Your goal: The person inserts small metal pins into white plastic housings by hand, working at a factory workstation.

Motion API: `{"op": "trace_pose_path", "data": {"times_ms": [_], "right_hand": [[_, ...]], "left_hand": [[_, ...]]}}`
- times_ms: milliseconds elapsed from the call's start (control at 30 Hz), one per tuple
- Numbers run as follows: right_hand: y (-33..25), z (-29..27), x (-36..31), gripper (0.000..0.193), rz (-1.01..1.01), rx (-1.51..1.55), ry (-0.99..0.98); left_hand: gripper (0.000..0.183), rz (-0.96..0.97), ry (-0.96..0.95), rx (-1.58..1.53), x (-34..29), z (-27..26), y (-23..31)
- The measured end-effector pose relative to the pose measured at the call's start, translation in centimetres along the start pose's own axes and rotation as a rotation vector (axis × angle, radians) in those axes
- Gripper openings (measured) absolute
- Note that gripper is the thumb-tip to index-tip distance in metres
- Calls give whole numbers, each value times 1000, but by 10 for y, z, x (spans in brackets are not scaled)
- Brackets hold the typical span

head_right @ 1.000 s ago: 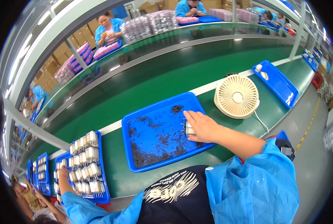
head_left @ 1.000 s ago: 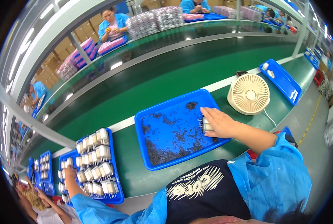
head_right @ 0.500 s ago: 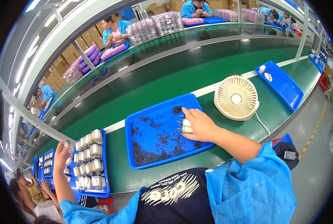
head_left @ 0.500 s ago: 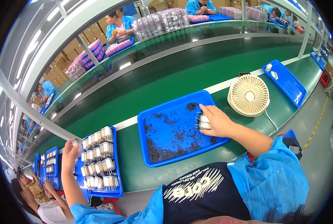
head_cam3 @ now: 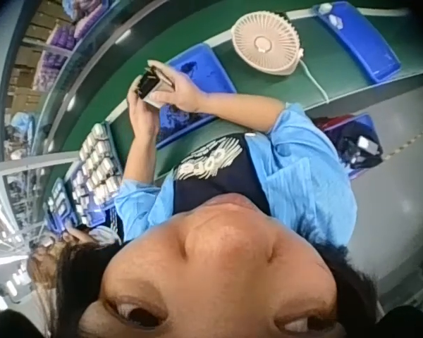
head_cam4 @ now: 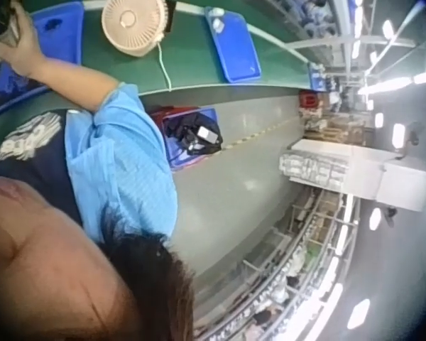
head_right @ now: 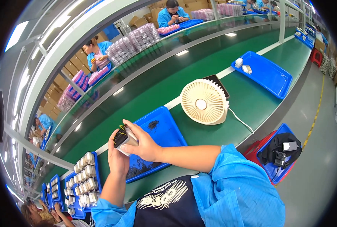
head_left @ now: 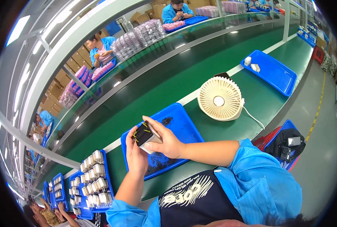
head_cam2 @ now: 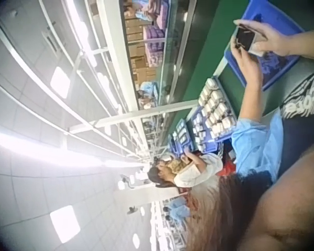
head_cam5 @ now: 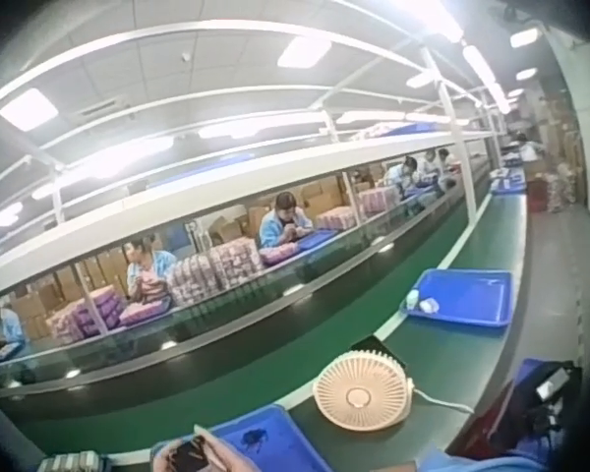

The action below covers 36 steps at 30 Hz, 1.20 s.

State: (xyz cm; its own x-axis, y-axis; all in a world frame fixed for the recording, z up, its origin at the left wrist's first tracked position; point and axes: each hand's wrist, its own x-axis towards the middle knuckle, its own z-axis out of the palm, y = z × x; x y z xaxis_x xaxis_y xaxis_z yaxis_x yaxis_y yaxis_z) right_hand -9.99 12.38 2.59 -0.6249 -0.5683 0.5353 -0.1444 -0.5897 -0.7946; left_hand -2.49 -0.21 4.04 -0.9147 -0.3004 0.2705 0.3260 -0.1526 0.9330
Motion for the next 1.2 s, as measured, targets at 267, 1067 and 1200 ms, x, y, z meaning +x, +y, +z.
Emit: {"op": "trace_pose_path", "data": {"times_ms": [267, 1067, 1200], "right_hand": [[19, -12, -7, 85, -90, -329, -5], [31, -34, 4, 84, 264, -1099, -585], [47, -34, 1, 73, 280, -1149, -656]], "left_hand": [[83, 74, 64, -1, 7, 15, -17], [103, -198, -331, 1638, 38, -36, -16], [109, -210, -396, 1593, 44, -36, -22]]}}
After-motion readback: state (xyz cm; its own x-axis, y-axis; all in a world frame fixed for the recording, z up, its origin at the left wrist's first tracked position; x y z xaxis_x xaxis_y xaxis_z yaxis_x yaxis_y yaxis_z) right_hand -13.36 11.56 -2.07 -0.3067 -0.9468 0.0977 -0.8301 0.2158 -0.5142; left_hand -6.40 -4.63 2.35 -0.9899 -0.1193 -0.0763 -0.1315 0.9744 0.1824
